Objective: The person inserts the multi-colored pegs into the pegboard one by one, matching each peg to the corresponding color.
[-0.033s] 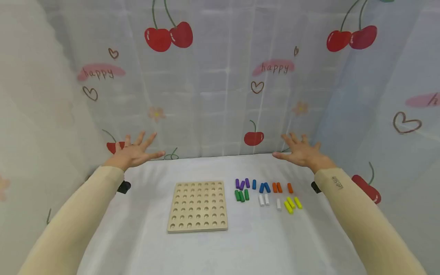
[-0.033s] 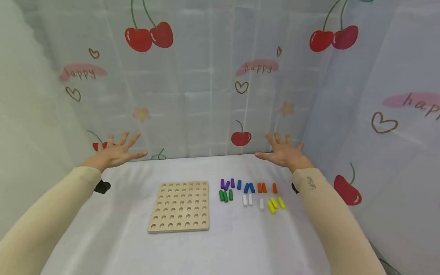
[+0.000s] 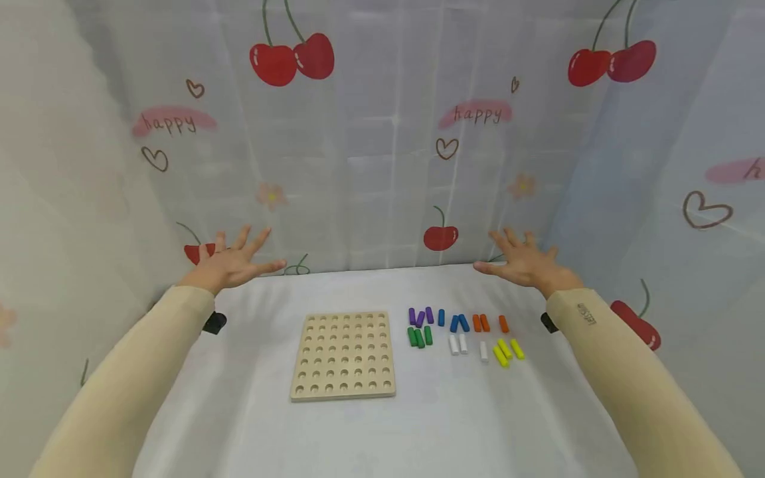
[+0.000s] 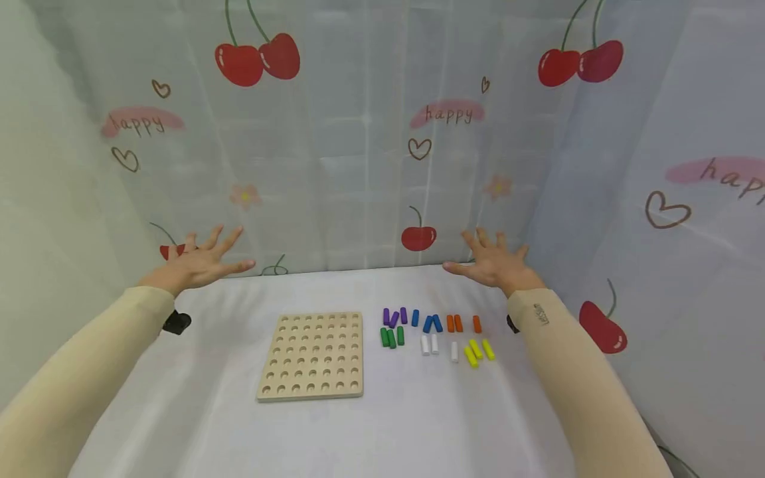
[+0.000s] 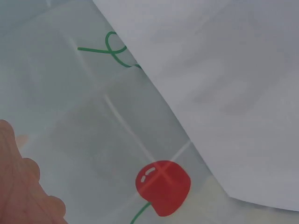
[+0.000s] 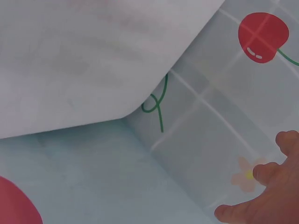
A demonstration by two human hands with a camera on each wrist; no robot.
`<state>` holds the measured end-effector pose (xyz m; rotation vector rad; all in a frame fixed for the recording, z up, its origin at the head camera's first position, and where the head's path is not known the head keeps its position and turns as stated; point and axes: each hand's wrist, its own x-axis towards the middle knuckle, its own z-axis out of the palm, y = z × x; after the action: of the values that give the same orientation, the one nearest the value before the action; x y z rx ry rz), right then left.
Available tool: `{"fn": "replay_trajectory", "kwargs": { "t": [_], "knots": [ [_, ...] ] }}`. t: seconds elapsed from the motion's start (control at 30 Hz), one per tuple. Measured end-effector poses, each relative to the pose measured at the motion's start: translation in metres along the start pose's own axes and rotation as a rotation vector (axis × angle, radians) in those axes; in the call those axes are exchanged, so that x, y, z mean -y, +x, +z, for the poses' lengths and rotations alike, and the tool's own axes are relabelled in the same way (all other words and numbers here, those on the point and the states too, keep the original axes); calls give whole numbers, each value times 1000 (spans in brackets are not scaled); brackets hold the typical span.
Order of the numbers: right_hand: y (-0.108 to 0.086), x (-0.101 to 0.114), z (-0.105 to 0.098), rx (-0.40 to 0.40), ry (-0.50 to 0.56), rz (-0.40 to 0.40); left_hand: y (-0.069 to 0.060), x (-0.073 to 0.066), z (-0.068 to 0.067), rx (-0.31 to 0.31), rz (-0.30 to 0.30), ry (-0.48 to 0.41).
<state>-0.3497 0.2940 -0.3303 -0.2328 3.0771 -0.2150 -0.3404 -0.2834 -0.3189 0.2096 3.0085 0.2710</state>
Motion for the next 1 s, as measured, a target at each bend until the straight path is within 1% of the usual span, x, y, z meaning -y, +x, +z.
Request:
{"fn": "replay_trajectory", "kwargs": {
  "t": [0.2, 0.37, 0.5, 0.67, 0.8, 0.9, 1.0],
  "knots": [
    [-4, 4, -2, 10, -7, 0, -5, 2, 3, -3, 3, 6],
    [-12, 5, -5, 7, 7, 5, -7, 3, 5, -2, 14, 17],
    [-21, 3, -6, 1, 19, 6, -7, -1, 6, -10, 31, 19],
    [-22, 6, -5, 8, 39, -17, -7, -6, 6, -23, 57, 14],
    [-25, 9, -4, 10, 61, -41, -6, -10, 8, -48, 83, -3],
    [-25, 10, -4, 12, 105, -60, -4, -9, 11, -80, 96, -22],
    [-30, 7, 3, 22, 171, -59, -1, -7, 22, -95, 124, -77]
  ]
}}
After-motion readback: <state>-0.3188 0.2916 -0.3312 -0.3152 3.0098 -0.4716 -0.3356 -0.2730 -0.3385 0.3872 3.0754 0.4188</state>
